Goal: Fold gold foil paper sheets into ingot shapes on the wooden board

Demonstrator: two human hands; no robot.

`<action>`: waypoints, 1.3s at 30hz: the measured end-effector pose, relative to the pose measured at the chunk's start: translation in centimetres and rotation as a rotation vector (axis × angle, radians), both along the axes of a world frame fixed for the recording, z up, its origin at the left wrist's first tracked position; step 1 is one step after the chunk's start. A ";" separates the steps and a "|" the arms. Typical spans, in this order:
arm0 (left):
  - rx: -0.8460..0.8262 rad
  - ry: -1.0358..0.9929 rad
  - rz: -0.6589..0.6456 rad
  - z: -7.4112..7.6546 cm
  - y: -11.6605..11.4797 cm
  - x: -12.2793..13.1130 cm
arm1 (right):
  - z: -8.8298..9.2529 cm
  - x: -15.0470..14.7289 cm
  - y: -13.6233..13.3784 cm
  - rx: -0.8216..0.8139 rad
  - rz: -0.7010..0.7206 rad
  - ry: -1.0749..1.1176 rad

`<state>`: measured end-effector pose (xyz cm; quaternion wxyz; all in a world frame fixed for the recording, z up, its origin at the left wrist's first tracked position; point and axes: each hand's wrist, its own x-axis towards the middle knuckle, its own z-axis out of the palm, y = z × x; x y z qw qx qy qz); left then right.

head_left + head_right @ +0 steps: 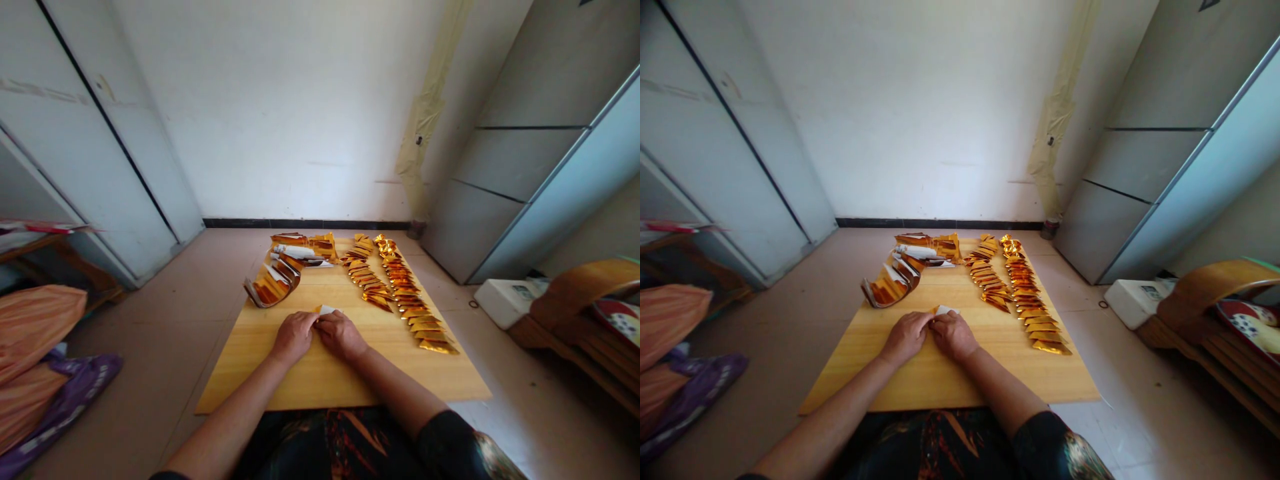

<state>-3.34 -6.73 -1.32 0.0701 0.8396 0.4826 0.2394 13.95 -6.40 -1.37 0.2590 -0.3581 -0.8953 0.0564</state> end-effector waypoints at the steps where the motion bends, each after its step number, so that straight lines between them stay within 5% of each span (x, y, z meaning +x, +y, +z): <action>1: 0.004 0.027 -0.014 0.2 -0.1 0.0 | 0.2 0.5 -0.1 -0.011 0.015 0.022; 9: 0.031 0.060 -0.015 1.1 -0.3 0.4 | 0.4 4.9 -0.5 -0.107 -0.024 0.028; 18: 0.036 0.099 0.009 1.2 -0.5 0.6 | 0.8 4.0 -0.4 -0.087 -0.107 -0.038; 27: 0.074 0.110 0.026 1.2 -0.5 1.0 | 0.6 3.5 -0.8 0.276 -0.005 -0.316; 39: 0.197 0.213 0.038 1.0 -0.9 1.6 | 0.3 3.7 -0.7 0.181 -0.053 -0.403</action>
